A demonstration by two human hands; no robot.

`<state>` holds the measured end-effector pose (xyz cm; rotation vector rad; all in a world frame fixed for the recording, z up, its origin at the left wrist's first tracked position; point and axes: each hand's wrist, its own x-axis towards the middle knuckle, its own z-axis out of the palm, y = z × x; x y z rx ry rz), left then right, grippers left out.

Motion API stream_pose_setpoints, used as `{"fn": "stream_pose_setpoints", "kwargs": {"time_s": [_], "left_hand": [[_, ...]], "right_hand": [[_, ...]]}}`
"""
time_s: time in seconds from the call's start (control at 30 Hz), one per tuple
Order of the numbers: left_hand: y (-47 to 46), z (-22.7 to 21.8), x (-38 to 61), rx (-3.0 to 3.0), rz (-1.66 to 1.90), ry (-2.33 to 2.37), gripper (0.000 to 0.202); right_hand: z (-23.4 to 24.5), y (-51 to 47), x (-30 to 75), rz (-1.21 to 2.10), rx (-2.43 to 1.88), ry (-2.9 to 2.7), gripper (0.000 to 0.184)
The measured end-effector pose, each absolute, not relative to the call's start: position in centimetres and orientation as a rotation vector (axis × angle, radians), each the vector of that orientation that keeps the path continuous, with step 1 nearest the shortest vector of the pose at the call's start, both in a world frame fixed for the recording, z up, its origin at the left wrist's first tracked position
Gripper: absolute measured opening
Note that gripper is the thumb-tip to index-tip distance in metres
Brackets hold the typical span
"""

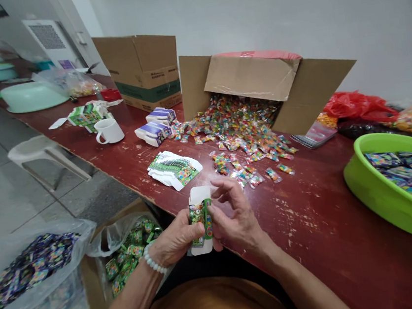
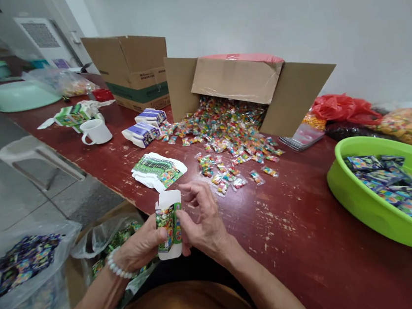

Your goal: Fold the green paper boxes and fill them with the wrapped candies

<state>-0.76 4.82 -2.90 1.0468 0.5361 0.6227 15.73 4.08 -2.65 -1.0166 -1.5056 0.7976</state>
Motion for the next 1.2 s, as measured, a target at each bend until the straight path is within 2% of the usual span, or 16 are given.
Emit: {"fn": "stream_pose_setpoints", "kwargs": {"time_s": [0.07,0.17,0.27,0.33,0.43,0.57,0.77,0.83,0.9,0.97,1.03,1.13,1.2], "left_hand": [[4.8,-2.9,-0.9,1.075,0.587,0.539,0.054],[5.1,-3.2,-1.5,1.118,0.527,0.581,0.056],[5.5,-3.5,-2.0,1.107,0.459,0.63,0.061],[5.7,-3.7,-2.2,1.09,0.435,0.653,0.065],[5.9,-3.8,-2.2,1.018,0.397,0.693,0.068],[6.1,-4.4,-2.0,0.878,0.331,0.671,0.059],[6.5,-5.4,-2.0,0.865,0.289,0.533,0.042],[6.4,-5.3,-1.7,0.93,0.382,0.582,0.035],[6.1,-5.1,-1.2,0.99,0.54,0.675,0.027],[5.8,-5.2,-0.6,0.997,0.689,0.759,0.025],[5.6,-5.4,-0.1,0.968,0.759,0.824,0.027],[5.5,-5.9,0.2,1.0,0.766,0.855,0.03],[5.5,-5.8,0.2,1.067,0.803,0.867,0.031]], "right_hand": [[-2.1,4.1,16.4,0.525,-1.021,-1.721,0.045],[-0.9,4.3,17.4,0.45,-1.003,-2.017,0.037],[-0.1,4.6,18.0,0.405,-1.058,-2.15,0.021],[-0.1,4.8,18.1,0.439,-1.054,-2.188,0.012],[-0.5,5.2,18.4,0.688,-0.942,-2.188,0.003],[-1.2,5.6,18.9,1.032,-0.891,-2.168,0.007],[-2.5,6.4,18.5,1.331,-0.886,-2.037,0.012],[-3.3,6.4,17.8,1.291,-0.948,-1.912,0.012],[-4.0,6.2,17.0,1.026,-1.083,-1.779,0.014],[-4.7,5.9,16.3,0.787,-1.195,-1.619,0.03],[-5.1,5.6,15.9,0.866,-1.229,-1.497,0.036],[-5.1,5.4,15.8,1.238,-1.19,-1.407,0.024],[-4.8,5.4,16.0,1.238,-1.168,-1.384,0.023]]}}
